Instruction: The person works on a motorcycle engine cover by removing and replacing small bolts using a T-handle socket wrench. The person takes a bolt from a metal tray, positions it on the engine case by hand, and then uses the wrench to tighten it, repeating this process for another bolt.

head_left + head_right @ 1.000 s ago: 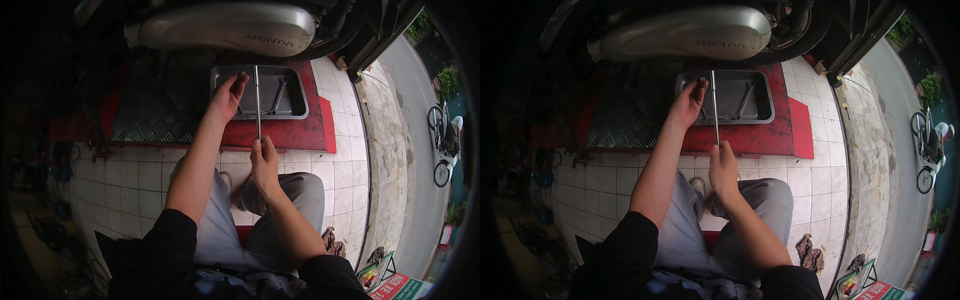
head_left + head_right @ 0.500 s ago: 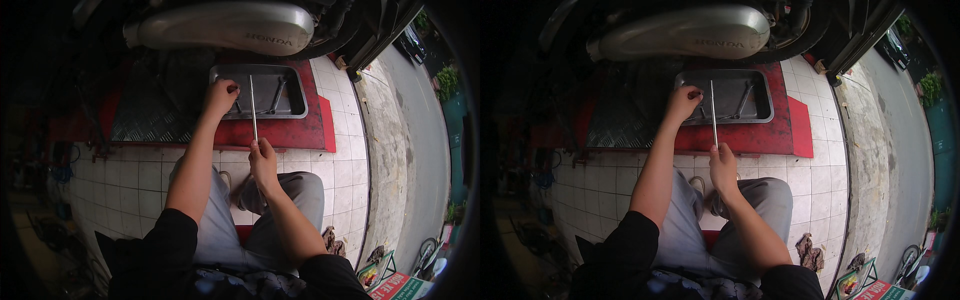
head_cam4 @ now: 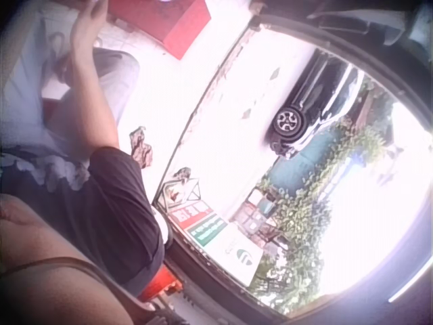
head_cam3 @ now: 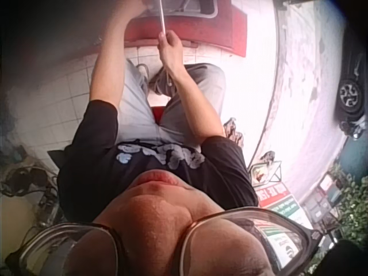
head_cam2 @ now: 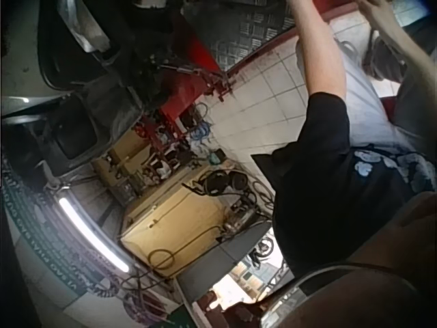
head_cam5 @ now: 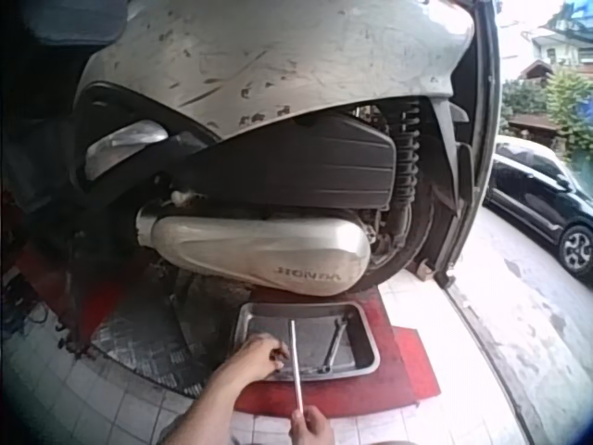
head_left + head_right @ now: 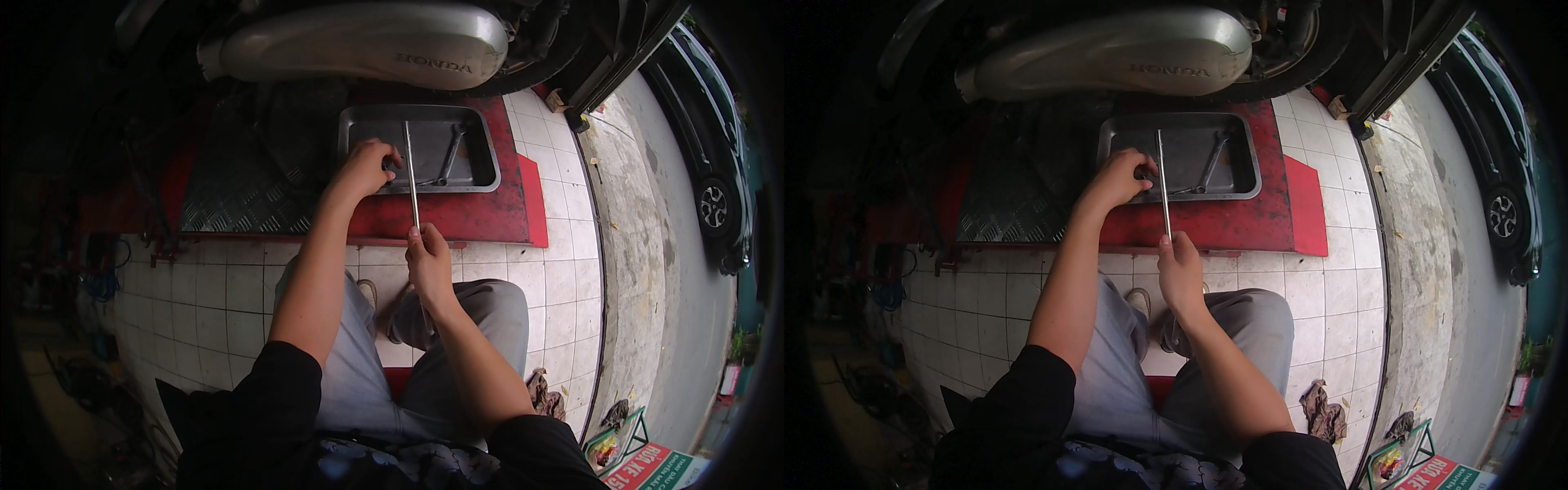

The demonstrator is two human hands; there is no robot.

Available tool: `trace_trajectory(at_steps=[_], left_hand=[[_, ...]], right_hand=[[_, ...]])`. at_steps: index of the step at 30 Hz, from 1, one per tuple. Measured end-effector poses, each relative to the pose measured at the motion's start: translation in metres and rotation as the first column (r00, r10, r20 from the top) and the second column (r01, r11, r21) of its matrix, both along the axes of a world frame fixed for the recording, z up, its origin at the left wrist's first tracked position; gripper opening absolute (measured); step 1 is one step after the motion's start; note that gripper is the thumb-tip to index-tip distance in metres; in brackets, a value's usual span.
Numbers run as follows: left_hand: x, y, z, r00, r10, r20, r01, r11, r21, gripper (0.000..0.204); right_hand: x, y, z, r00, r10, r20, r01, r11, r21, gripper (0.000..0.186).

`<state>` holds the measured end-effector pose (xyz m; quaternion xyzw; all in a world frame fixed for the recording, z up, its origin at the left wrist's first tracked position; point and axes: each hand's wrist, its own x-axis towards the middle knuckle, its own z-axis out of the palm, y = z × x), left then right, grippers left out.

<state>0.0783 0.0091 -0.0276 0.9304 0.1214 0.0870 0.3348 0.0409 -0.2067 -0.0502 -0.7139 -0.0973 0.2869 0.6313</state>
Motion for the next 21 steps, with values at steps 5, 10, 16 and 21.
trace_trajectory(at_steps=[5, 10, 16, 21], left_hand=[[-0.004, -0.004, -0.003, 0.999, 0.01, -0.042, -0.004, 0.992, 0.127, 0.019], [0.0, 0.003, -0.007, 1.0, 0.006, -0.022, -0.004, 0.994, 0.113, 0.016], [-0.004, 0.001, -0.002, 0.996, 0.005, -0.093, 0.008, 0.991, 0.136, 0.019], [0.001, -0.002, -0.007, 1.0, 0.014, -0.006, -0.013, 0.99, 0.142, 0.019]], right_hand=[[0.002, 0.0, -0.004, 1.0, 0.0, -0.004, 0.0, 1.0, 0.012, 0.026], [0.001, 0.002, -0.007, 1.0, -0.002, 0.018, 0.001, 0.999, 0.032, 0.026], [0.002, 0.001, -0.005, 1.0, -0.004, -0.012, 0.005, 1.0, 0.016, 0.026], [0.001, 0.0, -0.006, 1.0, 0.004, -0.011, -0.004, 1.0, 0.012, 0.026]])
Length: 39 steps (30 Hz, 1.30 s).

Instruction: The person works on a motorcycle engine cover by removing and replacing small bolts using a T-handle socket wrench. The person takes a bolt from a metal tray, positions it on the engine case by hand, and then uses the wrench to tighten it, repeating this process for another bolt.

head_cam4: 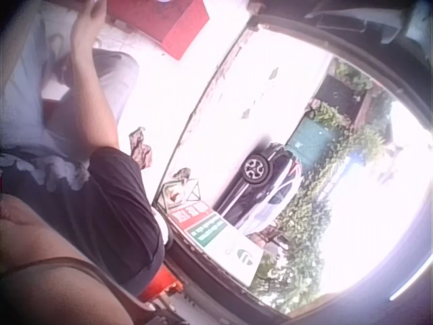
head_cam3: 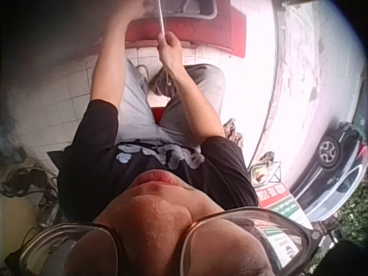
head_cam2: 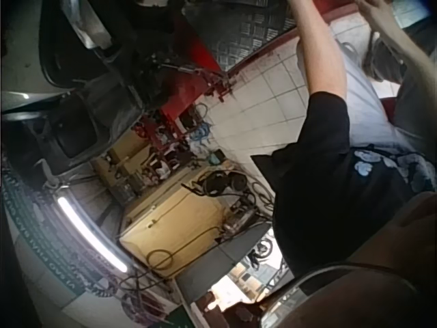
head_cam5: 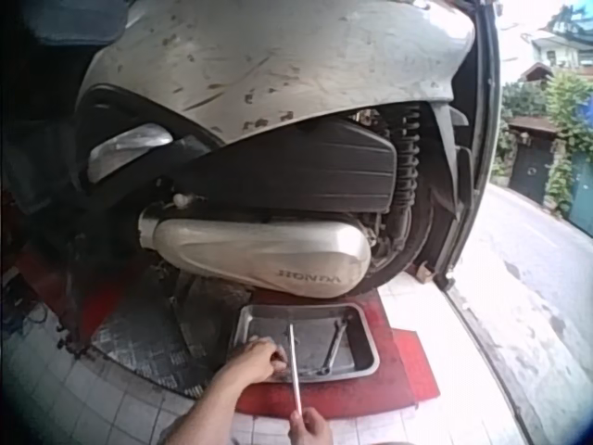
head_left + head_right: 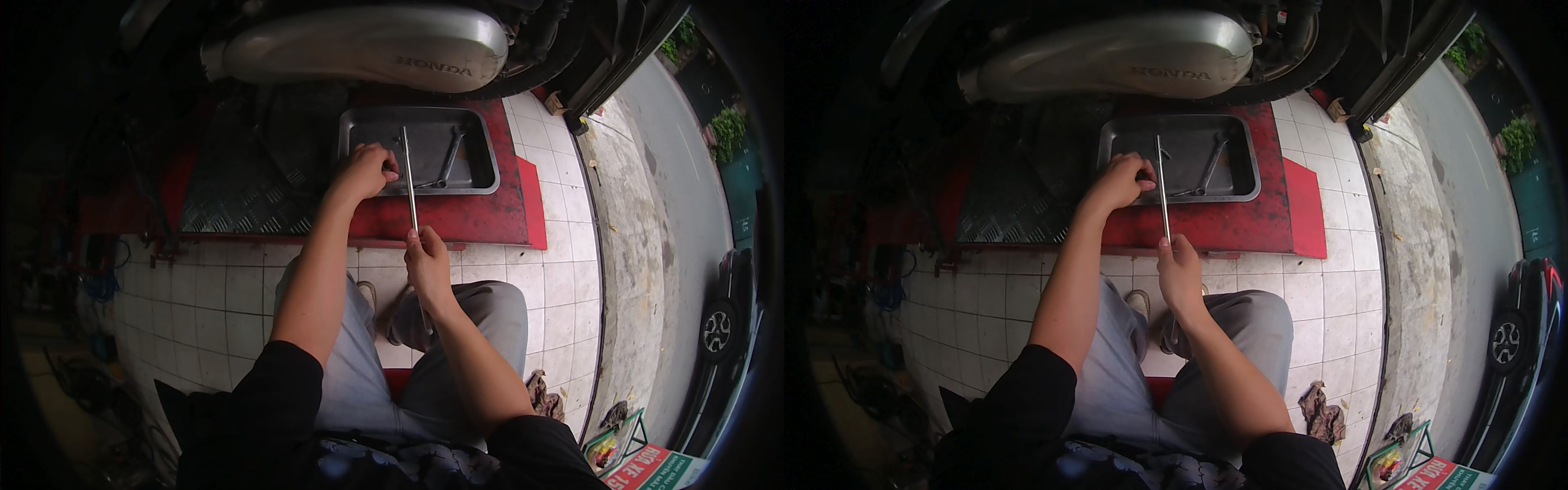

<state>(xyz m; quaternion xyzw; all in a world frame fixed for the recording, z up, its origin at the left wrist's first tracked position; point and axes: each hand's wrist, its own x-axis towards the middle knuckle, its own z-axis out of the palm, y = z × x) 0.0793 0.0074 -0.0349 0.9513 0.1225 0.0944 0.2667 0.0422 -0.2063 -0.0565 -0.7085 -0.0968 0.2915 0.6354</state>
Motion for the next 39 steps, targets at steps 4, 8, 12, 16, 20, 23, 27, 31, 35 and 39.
trace_trajectory(at_steps=[4, 8, 12, 16, 20, 23, 27, 31, 35, 39], left_hand=[[0.011, 0.011, -0.004, 0.954, 0.196, 0.228, -0.071, 0.884, -0.462, 0.018], [0.017, 0.007, 0.001, 0.87, 0.284, 0.404, 0.036, 0.78, -0.625, 0.018], [0.017, 0.006, 0.0, 0.857, 0.342, 0.384, 0.032, 0.71, -0.704, 0.018], [0.016, 0.008, -0.001, 0.857, 0.323, 0.402, 0.017, 0.761, -0.649, 0.013], [0.018, 0.007, -0.002, 0.836, 0.333, 0.436, 0.05, 0.746, -0.664, 0.013], [0.017, 0.015, -0.009, 0.849, 0.316, 0.424, -0.015, 0.816, -0.578, 0.014], [0.015, 0.006, -0.004, 0.856, 0.348, 0.383, -0.068, 0.81, -0.583, 0.015], [0.016, 0.007, -0.004, 0.846, 0.36, 0.394, -0.071, 0.808, -0.585, 0.014], [0.015, 0.007, -0.004, 0.856, 0.341, 0.388, -0.063, 0.815, -0.576, 0.014], [0.015, -0.001, 0.008, 0.856, 0.342, 0.387, -0.032, 0.783, -0.621, 0.012]], right_hand=[[-0.001, -0.001, 0.002, 1.0, 0.007, -0.003, -0.007, 1.0, 0.004, 0.026], [-0.001, 0.0, 0.005, 0.999, 0.018, 0.051, -0.017, 1.0, -0.026, 0.027], [-0.003, 0.001, 0.004, 0.995, 0.031, 0.098, -0.028, 0.999, -0.034, 0.027], [-0.005, 0.001, 0.006, 0.995, 0.019, 0.098, -0.019, 1.0, 0.003, 0.027], [-0.007, -0.001, 0.018, 0.99, -0.051, 0.133, 0.045, 0.998, 0.051, 0.028], [-0.002, 0.0, 0.017, 0.974, 0.061, 0.218, -0.029, 0.989, -0.148, 0.029], [-0.006, 0.0, 0.01, 0.981, 0.031, 0.189, -0.012, 0.995, -0.102, 0.031], [-0.004, 0.001, 0.014, 0.984, 0.053, 0.169, -0.031, 0.991, -0.129, 0.031], [-0.01, 0.002, 0.011, 0.984, -0.005, 0.178, 0.011, 0.999, -0.032, 0.031], [-0.005, 0.0, 0.016, 0.994, -0.002, 0.106, 0.003, 1.0, -0.007, 0.029]])
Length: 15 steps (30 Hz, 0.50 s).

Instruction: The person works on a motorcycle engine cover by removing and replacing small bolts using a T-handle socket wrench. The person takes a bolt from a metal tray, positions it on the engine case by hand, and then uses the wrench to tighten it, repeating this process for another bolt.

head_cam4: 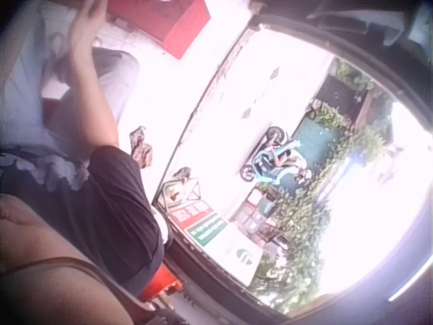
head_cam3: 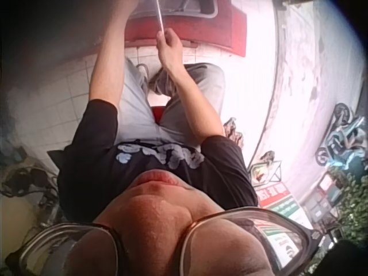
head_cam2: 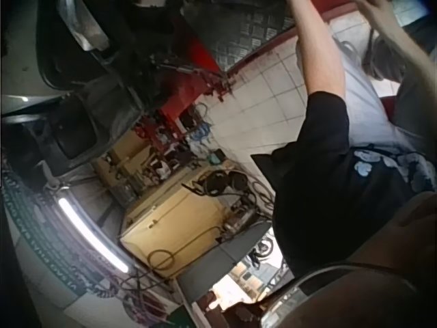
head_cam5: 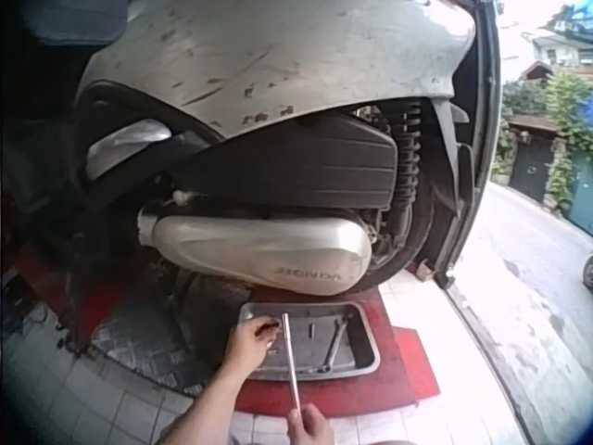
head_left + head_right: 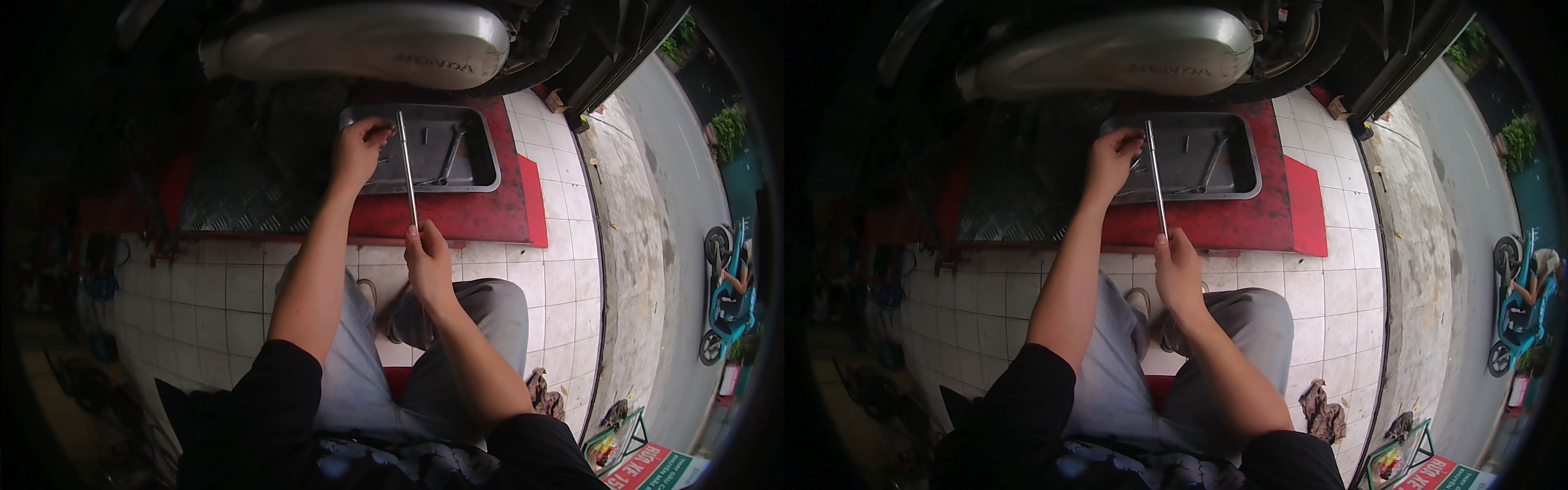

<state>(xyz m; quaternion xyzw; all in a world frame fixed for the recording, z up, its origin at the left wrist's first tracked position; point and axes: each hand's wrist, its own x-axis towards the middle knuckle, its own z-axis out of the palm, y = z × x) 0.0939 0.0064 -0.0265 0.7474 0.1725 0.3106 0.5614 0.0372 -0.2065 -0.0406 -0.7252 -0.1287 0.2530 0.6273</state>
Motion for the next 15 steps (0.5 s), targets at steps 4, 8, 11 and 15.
trace_trajectory(at_steps=[4, 8, 11, 15], left_hand=[[0.003, 0.01, -0.013, 0.998, -0.035, 0.048, 0.039, 0.996, -0.083, 0.015], [0.003, 0.009, -0.014, 0.992, -0.075, 0.107, 0.103, 0.951, -0.292, 0.022], [0.002, 0.002, -0.004, 0.991, -0.083, 0.101, 0.121, 0.873, -0.472, 0.025], [-0.005, 0.008, 0.004, 0.988, -0.108, 0.112, 0.153, 0.79, -0.594, 0.025]], right_hand=[[0.0, 0.002, -0.019, 1.0, 0.004, -0.012, -0.005, 0.998, -0.069, 0.029], [0.0, 0.003, -0.012, 0.996, 0.016, -0.083, -0.019, 0.999, -0.035, 0.03], [0.001, 0.001, -0.016, 0.998, 0.015, -0.056, -0.017, 0.999, -0.046, 0.029], [-0.003, 0.002, -0.004, 0.997, -0.017, -0.081, 0.022, 0.998, 0.058, 0.027]])
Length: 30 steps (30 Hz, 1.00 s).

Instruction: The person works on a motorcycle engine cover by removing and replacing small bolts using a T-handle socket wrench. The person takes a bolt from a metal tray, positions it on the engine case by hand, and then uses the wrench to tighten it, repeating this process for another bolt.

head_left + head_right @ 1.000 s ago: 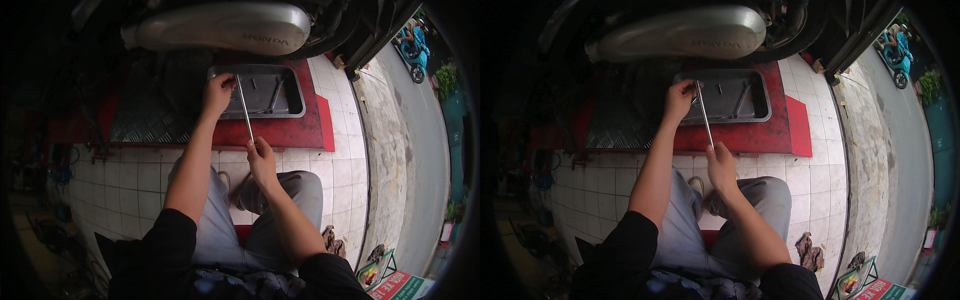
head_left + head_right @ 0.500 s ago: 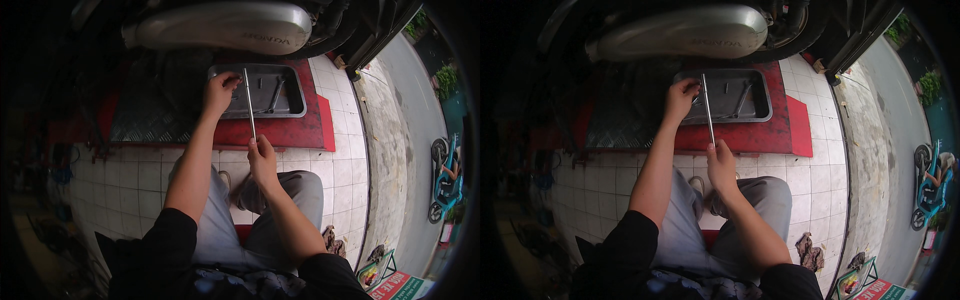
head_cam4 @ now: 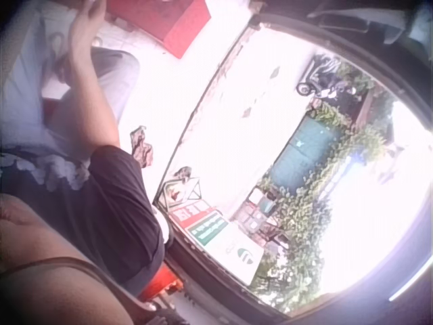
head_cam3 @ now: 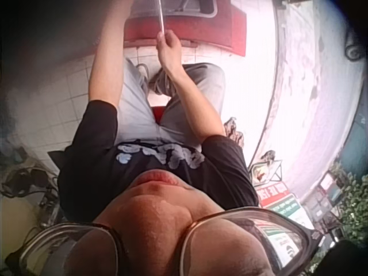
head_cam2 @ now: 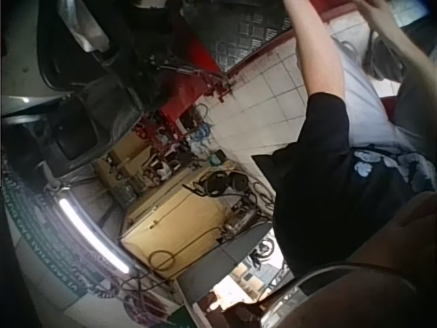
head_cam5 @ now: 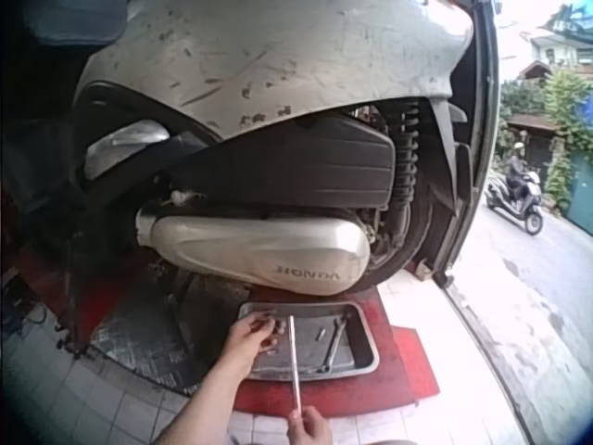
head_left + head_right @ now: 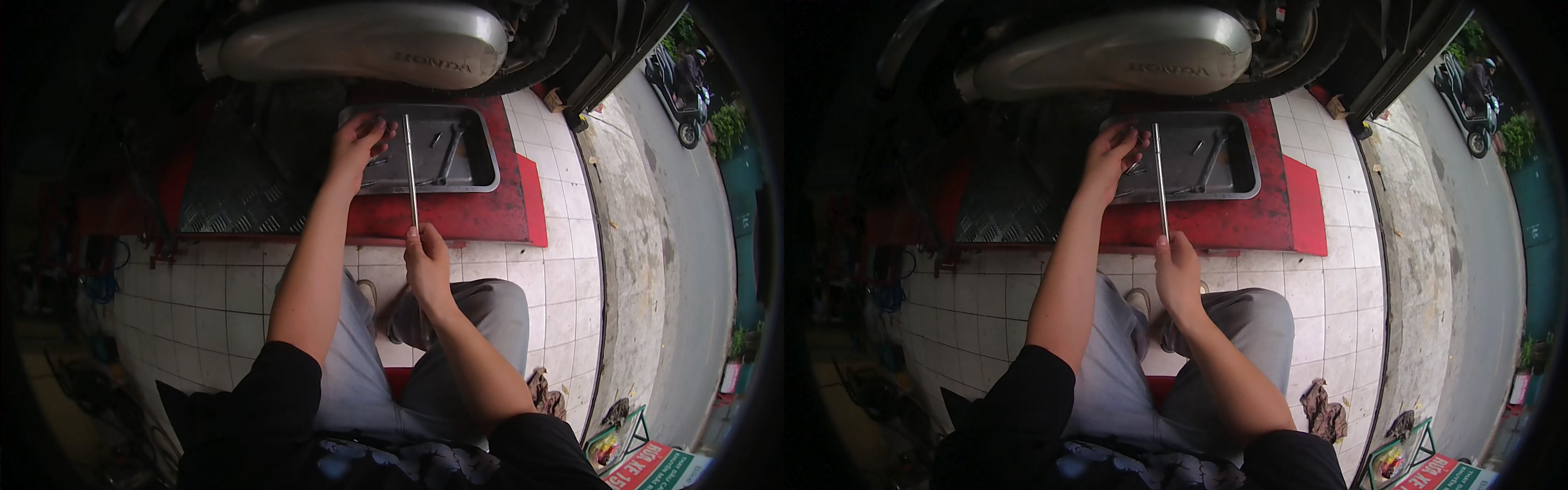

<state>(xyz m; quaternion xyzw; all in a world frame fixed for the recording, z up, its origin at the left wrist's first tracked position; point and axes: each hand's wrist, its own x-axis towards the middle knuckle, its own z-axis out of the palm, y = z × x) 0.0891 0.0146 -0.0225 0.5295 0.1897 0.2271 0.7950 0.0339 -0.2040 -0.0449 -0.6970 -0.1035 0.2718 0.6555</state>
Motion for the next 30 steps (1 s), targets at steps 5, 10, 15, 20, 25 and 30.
trace_trajectory(at_steps=[5, 10, 15, 20, 25, 30], left_hand=[[0.001, 0.004, -0.006, 0.986, 0.007, 0.164, 0.03, 0.974, -0.225, 0.016], [0.0, 0.002, -0.002, 0.985, 0.003, 0.175, 0.06, 0.935, -0.351, 0.014], [0.001, 0.004, -0.006, 0.989, -0.002, 0.151, 0.057, 0.929, -0.365, 0.018], [0.003, 0.002, -0.009, 0.982, 0.016, 0.19, 0.055, 0.929, -0.365, 0.016], [0.001, 0.003, -0.006, 0.987, -0.019, 0.158, 0.067, 0.949, -0.308, 0.013], [0.0, 0.004, -0.006, 0.985, -0.019, 0.169, 0.07, 0.951, -0.3, 0.012]], right_hand=[[0.0, 0.0, 0.004, 0.998, 0.029, 0.061, -0.028, 0.999, -0.02, 0.026], [-0.003, -0.001, 0.009, 0.998, -0.015, 0.069, 0.014, 1.0, 0.017, 0.026], [-0.001, 0.0, -0.005, 0.989, -0.019, 0.148, 0.023, 0.999, -0.023, 0.027], [0.0, 0.0, 0.002, 0.992, 0.027, 0.12, -0.019, 0.998, -0.063, 0.028], [-0.008, 0.002, 0.004, 0.982, -0.081, 0.17, 0.08, 0.997, 0.016, 0.028], [-0.006, 0.001, 0.008, 0.996, -0.065, 0.068, 0.065, 0.998, 0.005, 0.027]])
